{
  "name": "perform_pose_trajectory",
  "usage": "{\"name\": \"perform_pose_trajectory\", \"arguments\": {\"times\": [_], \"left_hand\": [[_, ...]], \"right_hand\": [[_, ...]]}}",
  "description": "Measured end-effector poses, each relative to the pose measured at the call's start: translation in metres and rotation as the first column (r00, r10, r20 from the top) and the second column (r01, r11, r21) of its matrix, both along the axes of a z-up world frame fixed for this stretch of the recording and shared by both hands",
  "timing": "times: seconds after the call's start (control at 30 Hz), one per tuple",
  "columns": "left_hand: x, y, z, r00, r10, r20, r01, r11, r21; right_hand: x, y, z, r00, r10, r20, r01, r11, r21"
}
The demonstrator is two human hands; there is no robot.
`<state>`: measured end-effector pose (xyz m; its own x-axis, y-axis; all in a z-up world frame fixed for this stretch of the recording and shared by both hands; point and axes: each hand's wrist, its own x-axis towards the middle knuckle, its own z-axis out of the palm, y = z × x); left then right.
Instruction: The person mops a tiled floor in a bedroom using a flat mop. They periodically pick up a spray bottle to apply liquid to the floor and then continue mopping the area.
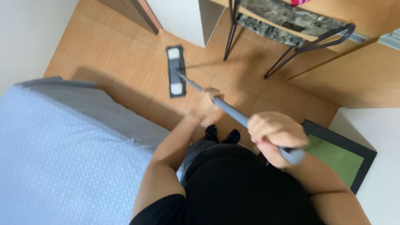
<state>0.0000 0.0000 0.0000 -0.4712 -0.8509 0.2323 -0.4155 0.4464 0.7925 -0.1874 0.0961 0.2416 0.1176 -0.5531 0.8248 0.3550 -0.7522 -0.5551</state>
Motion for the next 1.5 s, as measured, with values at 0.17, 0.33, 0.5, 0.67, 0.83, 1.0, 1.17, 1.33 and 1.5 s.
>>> {"name": "perform_pose_trajectory", "arguments": {"times": [0.17,0.33,0.5,0.67,0.83,1.0,1.17,1.33,1.5], "left_hand": [[0.068,-0.034,-0.022,0.926,0.185,0.33,-0.243,0.959,0.144],[0.09,-0.046,-0.101,0.828,0.263,0.495,-0.351,0.932,0.093],[0.054,-0.03,-0.086,0.849,0.334,0.41,-0.399,0.913,0.083],[-0.035,-0.01,-0.021,0.89,0.319,0.326,-0.378,0.916,0.136],[-0.151,0.015,0.015,0.881,0.466,0.082,-0.473,0.874,0.107],[-0.195,-0.009,-0.042,0.705,0.69,-0.16,-0.7,0.714,-0.009],[-0.135,-0.057,-0.09,0.752,0.65,0.105,-0.653,0.757,-0.006],[-0.139,-0.06,-0.12,0.828,0.553,0.096,-0.548,0.833,-0.076],[-0.191,-0.028,-0.005,0.806,0.549,0.222,-0.577,0.812,0.089]], "right_hand": [[0.058,-0.011,-0.084,0.998,-0.022,-0.066,0.031,0.99,0.138],[0.067,-0.004,-0.125,0.991,0.009,-0.132,0.026,0.966,0.259],[0.029,0.001,-0.109,0.988,0.006,-0.152,0.041,0.953,0.3],[-0.057,-0.002,-0.033,0.969,0.083,-0.233,-0.012,0.956,0.293],[-0.146,-0.013,0.031,0.895,0.265,-0.36,-0.188,0.954,0.234],[-0.162,-0.032,0.003,0.888,0.333,-0.316,-0.316,0.943,0.106],[-0.145,-0.05,-0.066,0.898,0.239,-0.37,-0.217,0.971,0.102],[-0.164,-0.05,-0.074,0.836,0.227,-0.5,-0.155,0.971,0.183],[-0.193,-0.056,-0.02,0.876,0.293,-0.382,-0.24,0.954,0.181]]}}
